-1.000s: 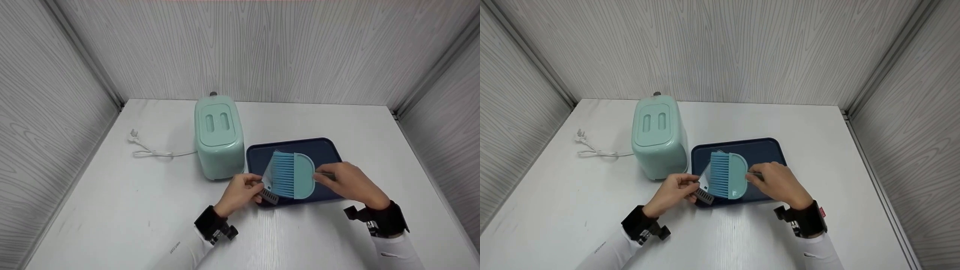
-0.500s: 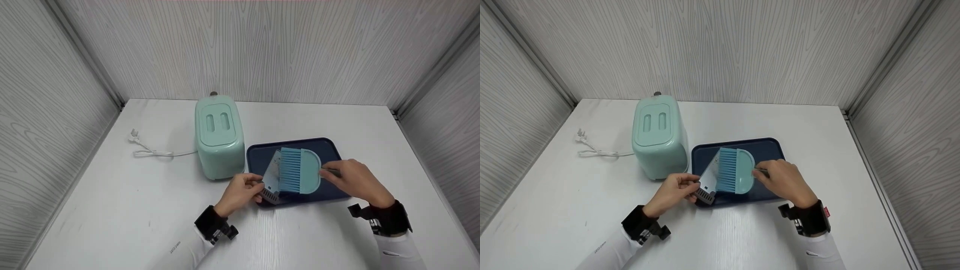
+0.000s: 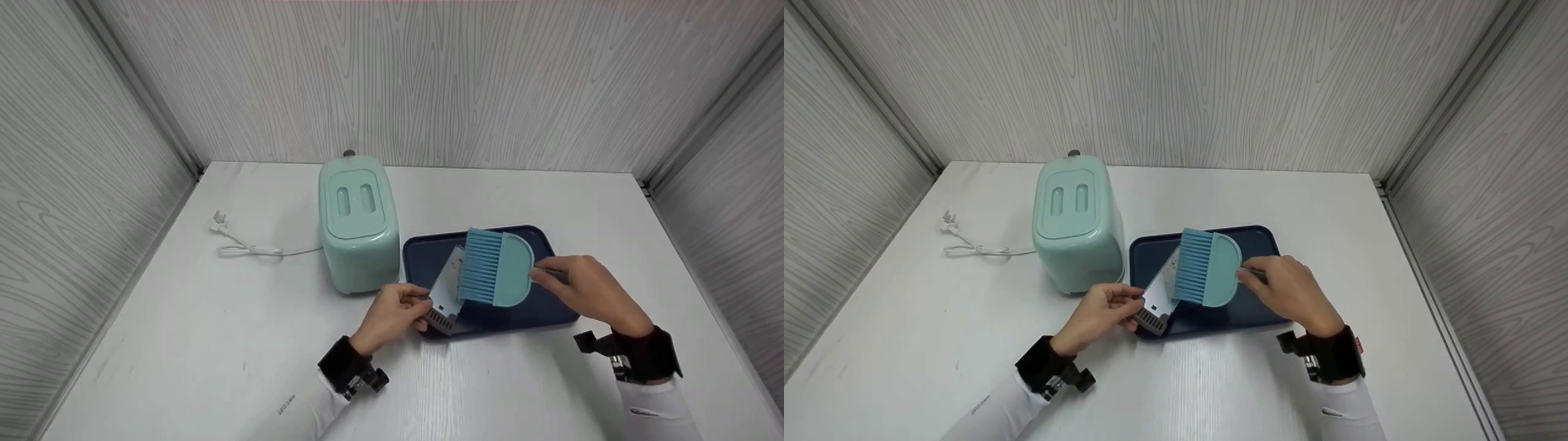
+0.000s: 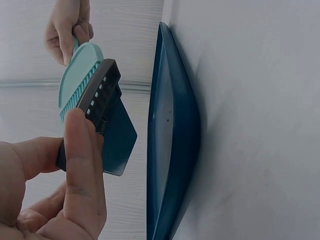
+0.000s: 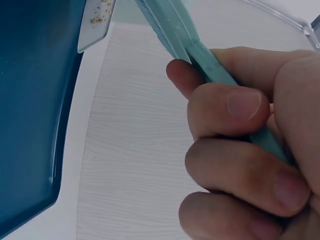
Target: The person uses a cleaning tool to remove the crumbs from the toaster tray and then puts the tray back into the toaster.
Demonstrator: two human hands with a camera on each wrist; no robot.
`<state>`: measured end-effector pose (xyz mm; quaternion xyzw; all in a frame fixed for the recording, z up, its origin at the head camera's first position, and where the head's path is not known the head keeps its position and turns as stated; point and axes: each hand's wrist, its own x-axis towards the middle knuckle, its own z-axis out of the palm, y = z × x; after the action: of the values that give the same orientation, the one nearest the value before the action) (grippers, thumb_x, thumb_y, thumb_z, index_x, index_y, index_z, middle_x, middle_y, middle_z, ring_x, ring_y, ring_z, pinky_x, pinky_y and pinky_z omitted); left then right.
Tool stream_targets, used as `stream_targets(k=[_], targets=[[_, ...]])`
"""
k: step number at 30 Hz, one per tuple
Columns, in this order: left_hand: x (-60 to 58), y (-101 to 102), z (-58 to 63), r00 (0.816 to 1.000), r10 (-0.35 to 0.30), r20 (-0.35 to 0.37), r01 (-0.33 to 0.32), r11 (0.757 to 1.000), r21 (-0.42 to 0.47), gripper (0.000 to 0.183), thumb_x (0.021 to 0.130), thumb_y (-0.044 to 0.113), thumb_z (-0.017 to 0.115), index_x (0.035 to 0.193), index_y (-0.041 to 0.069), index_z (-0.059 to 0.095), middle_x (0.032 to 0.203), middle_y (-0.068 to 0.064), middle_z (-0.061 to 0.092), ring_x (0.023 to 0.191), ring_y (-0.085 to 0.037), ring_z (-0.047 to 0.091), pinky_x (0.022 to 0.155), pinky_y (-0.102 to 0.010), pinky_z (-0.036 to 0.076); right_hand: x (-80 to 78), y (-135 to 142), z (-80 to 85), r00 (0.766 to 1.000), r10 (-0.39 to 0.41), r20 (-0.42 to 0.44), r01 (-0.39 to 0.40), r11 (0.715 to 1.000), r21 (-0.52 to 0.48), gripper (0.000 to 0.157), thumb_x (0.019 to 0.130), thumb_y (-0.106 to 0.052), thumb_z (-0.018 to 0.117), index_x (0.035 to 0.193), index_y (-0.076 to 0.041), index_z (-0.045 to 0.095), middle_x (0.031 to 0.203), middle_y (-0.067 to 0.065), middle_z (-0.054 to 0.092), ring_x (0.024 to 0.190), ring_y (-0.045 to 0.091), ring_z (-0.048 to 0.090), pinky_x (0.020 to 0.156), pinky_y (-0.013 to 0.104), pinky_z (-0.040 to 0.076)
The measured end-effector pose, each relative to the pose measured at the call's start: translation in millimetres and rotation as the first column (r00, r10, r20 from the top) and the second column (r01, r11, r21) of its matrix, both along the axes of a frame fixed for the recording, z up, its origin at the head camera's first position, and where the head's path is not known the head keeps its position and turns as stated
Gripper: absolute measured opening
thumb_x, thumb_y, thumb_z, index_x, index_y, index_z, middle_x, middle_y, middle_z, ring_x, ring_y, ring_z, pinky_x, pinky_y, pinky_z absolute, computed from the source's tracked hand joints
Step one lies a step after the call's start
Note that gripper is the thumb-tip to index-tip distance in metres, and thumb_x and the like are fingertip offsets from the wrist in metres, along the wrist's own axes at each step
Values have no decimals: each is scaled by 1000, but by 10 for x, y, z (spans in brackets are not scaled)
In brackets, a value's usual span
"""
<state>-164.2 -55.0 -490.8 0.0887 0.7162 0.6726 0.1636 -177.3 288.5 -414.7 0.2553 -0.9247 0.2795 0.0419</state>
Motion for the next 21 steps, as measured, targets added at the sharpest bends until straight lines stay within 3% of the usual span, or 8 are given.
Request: stream_targets(k=[9,21], targets=[[5,-5,1,1000,-15,-15,15,1000,-3,33,99,4,67,129,-10,65,100,-14,72,64,-10,68,66,-29,63,23,-196,-73,995,-9,99,21,993,-114,19,106,-20,61,109,-13,79,100,-1,76,89,15,70,79,25,54],[13,1,13,1000,-12,-18,11,1000,-17,29,98,3,67,126,-9,67,96,-11,71,64,-12,68,66,-32,63,21,-341,-184,993,-13,117,24,996,-89,18,106,-21,62,108,-13,78,98,-4,75,77,7,60,74,27,50]])
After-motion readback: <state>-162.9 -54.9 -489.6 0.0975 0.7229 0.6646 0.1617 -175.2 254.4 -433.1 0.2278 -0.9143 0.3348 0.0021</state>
